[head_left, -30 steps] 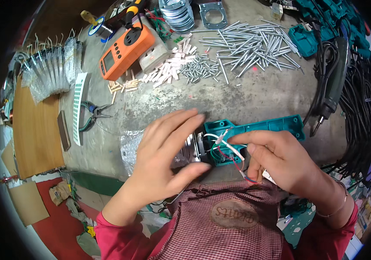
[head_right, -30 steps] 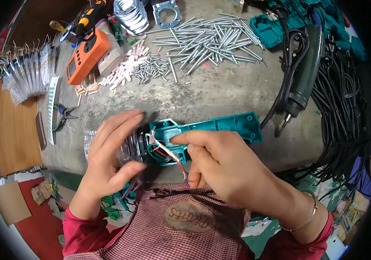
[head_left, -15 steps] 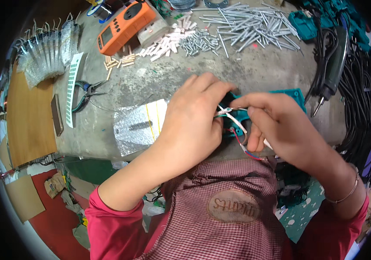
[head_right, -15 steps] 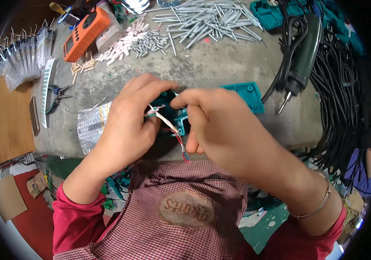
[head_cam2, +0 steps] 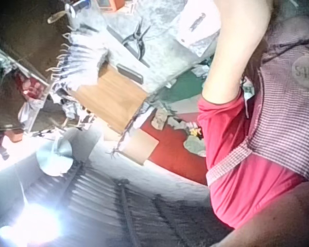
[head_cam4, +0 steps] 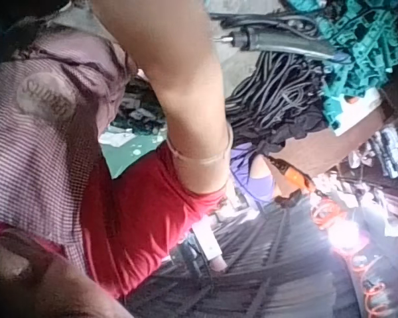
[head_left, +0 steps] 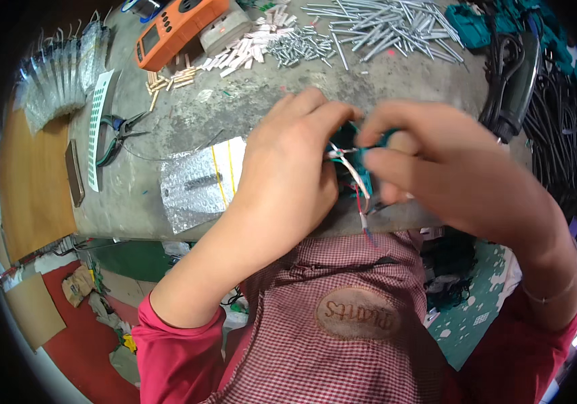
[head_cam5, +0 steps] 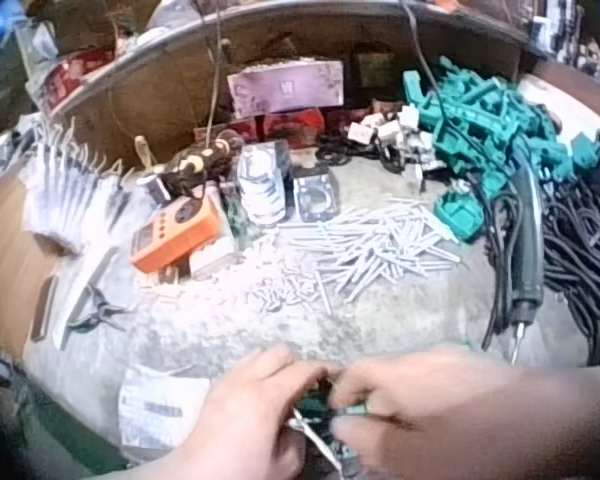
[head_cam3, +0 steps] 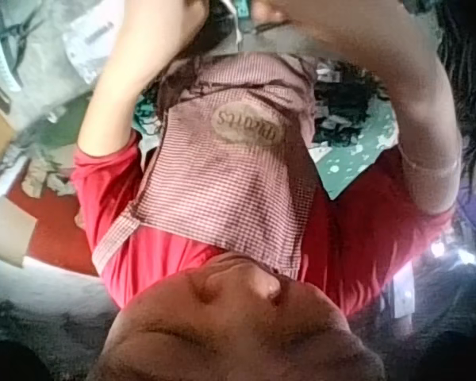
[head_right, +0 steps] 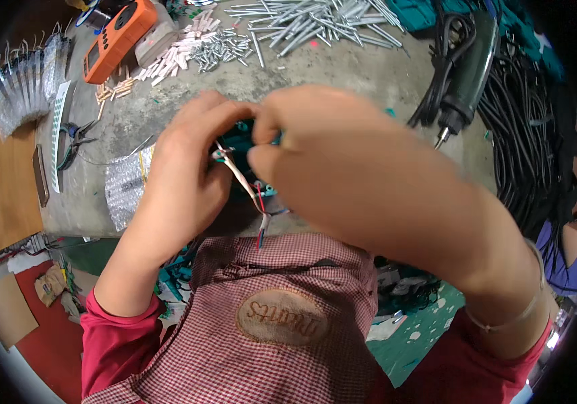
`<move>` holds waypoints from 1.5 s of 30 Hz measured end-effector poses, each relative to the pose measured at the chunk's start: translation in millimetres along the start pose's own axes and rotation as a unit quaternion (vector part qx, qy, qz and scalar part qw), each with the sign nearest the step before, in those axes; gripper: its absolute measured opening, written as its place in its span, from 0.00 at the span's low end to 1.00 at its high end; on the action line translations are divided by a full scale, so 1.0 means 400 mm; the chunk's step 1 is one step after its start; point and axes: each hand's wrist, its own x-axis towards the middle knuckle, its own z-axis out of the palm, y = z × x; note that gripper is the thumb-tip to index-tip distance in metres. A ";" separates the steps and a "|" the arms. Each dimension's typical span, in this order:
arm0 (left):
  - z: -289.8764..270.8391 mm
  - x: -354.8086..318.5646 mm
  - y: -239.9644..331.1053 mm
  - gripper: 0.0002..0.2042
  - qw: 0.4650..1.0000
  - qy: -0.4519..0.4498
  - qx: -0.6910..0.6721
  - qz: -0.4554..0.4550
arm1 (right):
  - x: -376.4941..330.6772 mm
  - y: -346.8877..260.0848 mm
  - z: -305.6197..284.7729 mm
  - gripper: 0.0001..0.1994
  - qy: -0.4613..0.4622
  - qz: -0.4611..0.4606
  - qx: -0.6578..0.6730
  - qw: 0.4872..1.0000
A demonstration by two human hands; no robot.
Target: Assembling the internal wiring and housing components of a small handheld power tool.
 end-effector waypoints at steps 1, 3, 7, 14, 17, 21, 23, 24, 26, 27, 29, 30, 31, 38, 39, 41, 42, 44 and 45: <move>0.000 0.000 0.002 0.23 1.000 0.002 0.005 0.008 | -0.010 -0.019 -0.018 0.08 -0.004 -0.007 -0.007 1.000; -0.011 -0.010 0.006 0.24 1.000 -0.014 0.006 -0.012 | -0.024 -0.043 -0.042 0.05 0.027 0.072 -0.069 0.995; -0.043 -0.007 0.001 0.27 0.999 -0.044 -0.007 -0.001 | 0.009 0.013 -0.009 0.03 0.055 -0.080 -0.078 0.992; -0.094 -0.024 -0.068 0.29 0.989 -0.063 -0.097 0.088 | 0.053 0.032 -0.031 0.08 -0.043 -0.137 -0.159 0.977; -0.074 -0.020 -0.084 0.31 0.984 -0.064 -0.080 0.143 | 0.069 0.027 -0.047 0.08 -0.077 -0.159 -0.140 0.974; -0.067 -0.002 -0.082 0.33 0.976 -0.066 -0.077 0.192 | 0.075 0.051 -0.029 0.07 -0.066 -0.173 -0.124 0.975; -0.062 -0.001 -0.092 0.33 0.972 -0.063 -0.082 0.211 | 0.077 0.052 -0.014 0.07 -0.040 -0.191 -0.132 0.972; -0.063 -0.002 -0.092 0.33 0.974 -0.057 -0.076 0.205 | 0.081 0.046 -0.014 0.07 -0.043 -0.191 -0.139 0.971; -0.060 -0.001 -0.090 0.33 0.976 -0.053 -0.075 0.198 | 0.081 0.044 -0.016 0.07 -0.047 -0.187 -0.146 0.970; -0.058 0.001 -0.088 0.33 0.977 -0.049 -0.068 0.198 | 0.079 0.045 -0.016 0.07 -0.044 -0.184 -0.164 0.968; -0.054 -0.002 -0.087 0.33 0.979 -0.044 -0.060 0.192 | 0.076 0.039 -0.017 0.07 -0.044 -0.183 -0.178 0.966; -0.051 -0.003 -0.089 0.32 0.979 -0.041 -0.051 0.195 | 0.073 0.030 -0.021 0.07 -0.049 -0.176 -0.214 0.960; -0.049 -0.003 -0.090 0.32 0.978 -0.038 -0.042 0.201 | 0.066 0.024 -0.021 0.08 -0.052 -0.169 -0.252 0.951; -0.050 -0.006 -0.085 0.33 0.976 -0.042 -0.007 0.213 | -0.005 0.028 0.030 0.09 0.124 -0.085 -0.287 0.946; -0.052 -0.006 -0.084 0.33 0.978 -0.044 -0.018 0.204 | -0.006 0.038 0.030 0.08 0.110 -0.103 -0.263 0.953; -0.054 -0.005 -0.083 0.33 0.978 -0.051 -0.030 0.202 | 0.004 0.039 0.029 0.08 0.103 -0.117 -0.239 0.958; -0.053 -0.006 -0.084 0.33 0.980 -0.032 -0.046 0.189 | 0.022 0.031 0.027 0.07 0.078 -0.143 -0.252 0.954; -0.050 -0.001 -0.082 0.35 0.980 -0.016 -0.085 0.177 | 0.048 0.033 0.025 0.07 0.053 -0.181 -0.262 0.946; -0.050 -0.002 -0.082 0.35 0.979 -0.019 -0.089 0.183 | 0.061 0.044 0.028 0.07 0.056 -0.175 -0.265 0.947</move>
